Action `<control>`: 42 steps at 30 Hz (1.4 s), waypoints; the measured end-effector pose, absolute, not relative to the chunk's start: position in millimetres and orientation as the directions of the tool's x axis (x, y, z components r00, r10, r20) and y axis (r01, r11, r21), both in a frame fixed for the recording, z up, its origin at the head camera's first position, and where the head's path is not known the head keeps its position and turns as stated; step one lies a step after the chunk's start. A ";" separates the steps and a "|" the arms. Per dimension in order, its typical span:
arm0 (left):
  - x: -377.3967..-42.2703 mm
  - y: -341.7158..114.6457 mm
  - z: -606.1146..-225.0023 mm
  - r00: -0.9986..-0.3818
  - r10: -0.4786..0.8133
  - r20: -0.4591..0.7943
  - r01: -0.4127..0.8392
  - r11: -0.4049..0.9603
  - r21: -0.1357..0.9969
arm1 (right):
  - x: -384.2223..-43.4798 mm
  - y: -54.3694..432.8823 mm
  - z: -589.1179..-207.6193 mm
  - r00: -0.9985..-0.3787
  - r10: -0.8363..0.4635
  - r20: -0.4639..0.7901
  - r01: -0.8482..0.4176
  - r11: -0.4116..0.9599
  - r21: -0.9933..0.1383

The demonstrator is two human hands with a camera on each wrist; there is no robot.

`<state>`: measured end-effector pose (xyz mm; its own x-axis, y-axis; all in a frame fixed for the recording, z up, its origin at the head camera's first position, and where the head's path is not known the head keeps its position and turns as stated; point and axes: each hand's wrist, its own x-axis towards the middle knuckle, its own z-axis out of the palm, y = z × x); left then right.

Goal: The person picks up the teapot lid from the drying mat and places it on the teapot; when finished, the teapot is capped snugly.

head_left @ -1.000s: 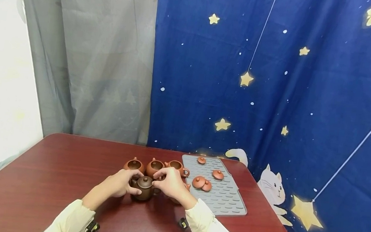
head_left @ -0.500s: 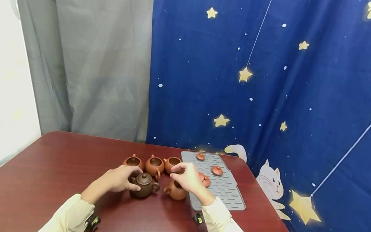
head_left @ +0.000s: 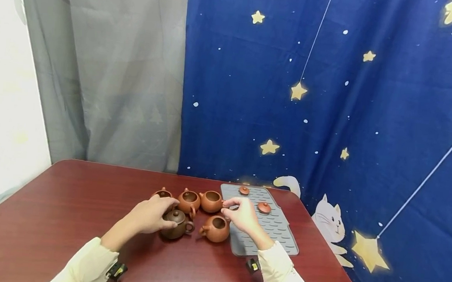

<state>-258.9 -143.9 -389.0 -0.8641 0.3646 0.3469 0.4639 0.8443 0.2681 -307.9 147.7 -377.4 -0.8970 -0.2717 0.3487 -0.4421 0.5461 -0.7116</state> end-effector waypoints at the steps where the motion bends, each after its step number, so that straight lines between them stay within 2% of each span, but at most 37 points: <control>1: -258.5 -139.4 -388.0 -0.850 0.366 0.378 0.476 0.842 0.254 | -308.9 150.8 -377.8 -0.898 -0.260 0.354 -0.439 0.559 -0.703; 6: -258.4 -116.9 -387.8 -0.799 0.360 0.481 0.508 0.832 0.220 | -313.5 165.3 -378.1 -0.907 -0.217 0.361 -0.416 0.602 -0.682; 19: -267.8 -63.0 -395.8 -0.778 0.400 0.484 0.543 0.815 0.201 | -330.6 200.4 -386.5 -0.951 -0.039 0.307 -0.254 0.665 -0.702; 35: -276.7 -38.2 -409.1 -0.831 0.373 0.412 0.490 0.841 0.228 | -344.3 222.8 -396.0 -0.952 -0.013 0.307 -0.234 0.678 -0.697; 42: -276.2 -31.1 -415.2 -0.833 0.354 0.426 0.480 0.844 0.237 | -354.0 223.2 -399.6 -0.944 -0.003 0.329 -0.241 0.687 -0.686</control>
